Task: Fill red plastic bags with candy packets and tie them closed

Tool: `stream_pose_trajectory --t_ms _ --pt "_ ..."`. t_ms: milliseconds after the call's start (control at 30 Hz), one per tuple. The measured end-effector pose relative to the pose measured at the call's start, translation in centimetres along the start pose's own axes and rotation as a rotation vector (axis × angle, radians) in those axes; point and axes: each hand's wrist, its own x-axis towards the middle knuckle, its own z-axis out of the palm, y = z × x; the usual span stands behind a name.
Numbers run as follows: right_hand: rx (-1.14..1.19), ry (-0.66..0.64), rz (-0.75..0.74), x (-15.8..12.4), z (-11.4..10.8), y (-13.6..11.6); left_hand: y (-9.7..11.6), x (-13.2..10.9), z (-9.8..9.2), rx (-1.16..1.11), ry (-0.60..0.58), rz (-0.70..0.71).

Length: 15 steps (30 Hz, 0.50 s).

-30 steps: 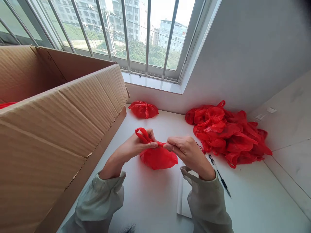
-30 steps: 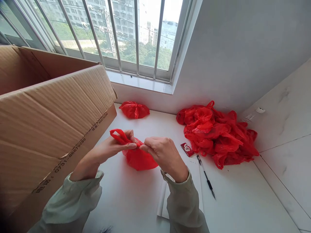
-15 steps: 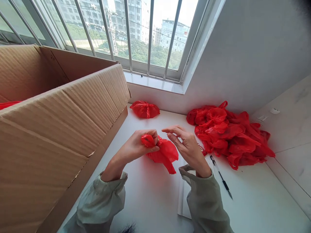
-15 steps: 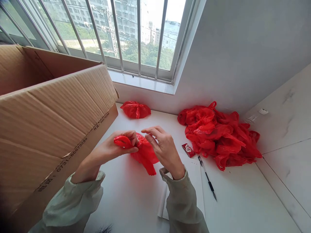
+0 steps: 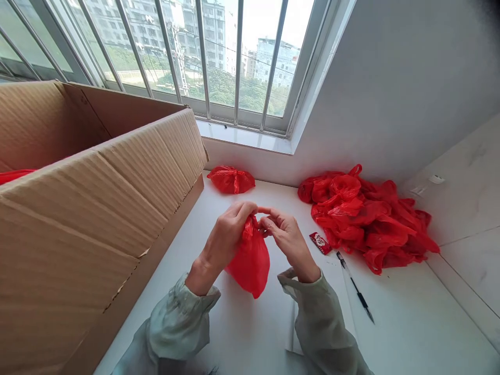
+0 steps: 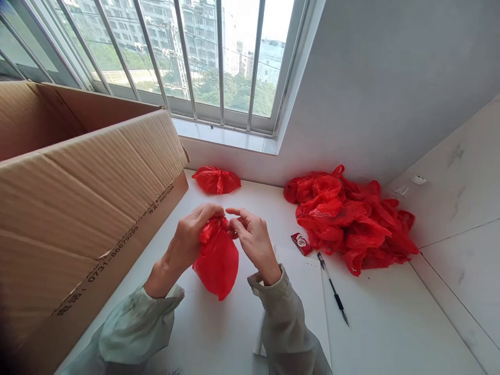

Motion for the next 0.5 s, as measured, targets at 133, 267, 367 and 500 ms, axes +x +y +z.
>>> stream_pose_trajectory --t_ms 133,267,367,500 --pt "0.107 -0.07 0.032 0.1 0.0 0.0 -0.8 -0.3 -0.1 -0.016 0.048 0.028" --pt "0.045 -0.111 0.009 -0.1 -0.3 -0.2 -1.0 -0.1 -1.4 -0.067 -0.056 -0.036" --pt "-0.132 -0.114 -0.037 -0.3 0.0 -0.6 -1.0 0.3 -2.6 -0.14 -0.201 -0.112" --pt "-0.375 -0.083 -0.138 -0.7 1.0 -0.8 -1.5 0.4 -3.5 -0.172 -0.275 -0.19"
